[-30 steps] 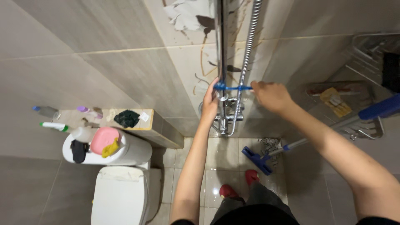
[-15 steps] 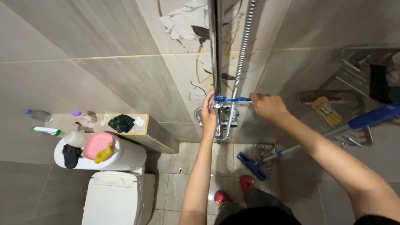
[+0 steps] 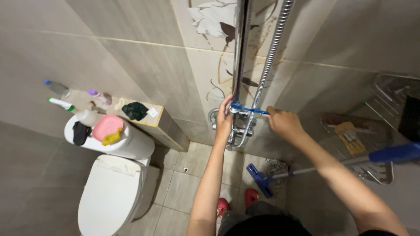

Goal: The person uses a blue toothbrush to scrub a vertical chrome shower pipe and its attached flexible hose. They move the brush up and down the pipe, focusing on the joints and crevices.

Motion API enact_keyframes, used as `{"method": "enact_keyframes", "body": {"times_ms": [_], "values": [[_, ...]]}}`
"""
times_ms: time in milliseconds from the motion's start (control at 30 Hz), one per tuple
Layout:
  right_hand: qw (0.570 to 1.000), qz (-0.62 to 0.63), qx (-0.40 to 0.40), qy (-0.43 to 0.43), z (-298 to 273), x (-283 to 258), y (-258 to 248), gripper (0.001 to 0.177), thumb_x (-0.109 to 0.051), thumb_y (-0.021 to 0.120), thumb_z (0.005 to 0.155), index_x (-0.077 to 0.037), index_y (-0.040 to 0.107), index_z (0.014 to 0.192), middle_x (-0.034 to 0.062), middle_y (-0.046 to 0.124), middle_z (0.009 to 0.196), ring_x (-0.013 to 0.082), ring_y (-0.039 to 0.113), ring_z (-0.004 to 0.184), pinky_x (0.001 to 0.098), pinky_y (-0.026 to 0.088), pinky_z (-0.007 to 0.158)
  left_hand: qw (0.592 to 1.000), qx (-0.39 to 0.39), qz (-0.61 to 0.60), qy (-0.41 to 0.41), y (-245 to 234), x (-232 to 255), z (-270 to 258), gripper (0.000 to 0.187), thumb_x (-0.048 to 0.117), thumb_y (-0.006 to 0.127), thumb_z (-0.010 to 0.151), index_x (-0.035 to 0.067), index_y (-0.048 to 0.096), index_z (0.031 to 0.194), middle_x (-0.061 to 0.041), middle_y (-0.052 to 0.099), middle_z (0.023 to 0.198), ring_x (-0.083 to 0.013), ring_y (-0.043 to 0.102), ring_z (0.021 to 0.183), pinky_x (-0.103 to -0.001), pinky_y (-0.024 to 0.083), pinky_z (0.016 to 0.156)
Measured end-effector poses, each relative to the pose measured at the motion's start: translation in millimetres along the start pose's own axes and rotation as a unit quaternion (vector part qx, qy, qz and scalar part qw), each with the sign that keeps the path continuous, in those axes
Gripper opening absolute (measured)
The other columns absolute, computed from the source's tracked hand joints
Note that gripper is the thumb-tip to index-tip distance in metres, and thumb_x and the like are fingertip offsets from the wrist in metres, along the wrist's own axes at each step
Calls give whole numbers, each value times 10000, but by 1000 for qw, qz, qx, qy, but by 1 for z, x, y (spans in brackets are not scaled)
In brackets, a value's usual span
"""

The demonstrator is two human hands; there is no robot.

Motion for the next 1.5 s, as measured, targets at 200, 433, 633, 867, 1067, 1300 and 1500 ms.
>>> {"method": "enact_keyframes", "body": {"times_ms": [200, 433, 633, 867, 1067, 1300, 1500], "values": [[998, 55, -38, 3, -1, 0, 12, 185, -302, 553, 999, -137, 602, 1065, 178, 713, 788, 435, 695, 740, 561, 535, 639, 999, 21, 25, 36, 8, 4, -4, 753, -205, 333, 796, 11, 437, 1509, -154, 490, 1552, -261, 424, 1500, -371, 300, 1261], [997, 67, -46, -8, -5, 11, 27, 221, -338, 562, 997, -137, 611, 1073, 196, 705, 780, 454, 681, 741, 565, 528, 640, 993, 80, 92, 5, -23, -17, -11, 660, -159, 456, 850, 30, 497, 1481, -147, 555, 1509, -256, 482, 1454, -364, 356, 1204], [991, 130, -22, -3, 1, 6, 39, 219, -314, 586, 1007, -104, 607, 1065, 218, 692, 770, 458, 674, 759, 570, 515, 641, 966, 88, 241, 22, -29, -47, -25, 710, -116, 545, 795, 63, 506, 1481, -153, 550, 1496, -268, 458, 1451, -367, 318, 1209], [990, 134, -48, -5, -6, 18, 51, 170, -278, 603, 981, -129, 638, 1056, 218, 687, 765, 455, 676, 742, 562, 521, 624, 929, 135, 339, 61, 8, -9, -32, 665, -85, 641, 774, 108, 560, 1406, -133, 625, 1399, -305, 541, 1358, -385, 385, 1164], [988, 149, -30, -6, -2, 7, 29, 216, -307, 602, 997, -101, 637, 1051, 222, 682, 750, 456, 668, 740, 560, 512, 620, 913, 188, 358, 57, 12, -18, -34, 602, -72, 670, 831, 99, 571, 1400, -157, 634, 1367, -320, 586, 1308, -385, 443, 1108], [984, 171, -55, 0, -5, 5, 62, 199, -262, 589, 994, -93, 650, 1079, 229, 678, 761, 456, 673, 728, 553, 517, 621, 907, 173, 376, 78, 7, -18, -35, 643, -138, 567, 815, 73, 559, 1423, -186, 636, 1371, -339, 594, 1314, -394, 448, 1111], [979, 198, -51, -4, -4, 16, 55, 212, -258, 610, 986, -59, 637, 1052, 242, 674, 758, 466, 664, 738, 558, 504, 637, 930, 165, 319, 77, 11, -4, -32, 595, -101, 571, 819, 105, 555, 1377, -144, 666, 1287, -298, 646, 1253, -369, 482, 1078]]}}
Point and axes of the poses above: each hand's wrist, its own z-axis towards the middle knuckle, its own y-axis out of the palm, x = y × z, the point moved 1 cm from there along z, towards the middle knuckle
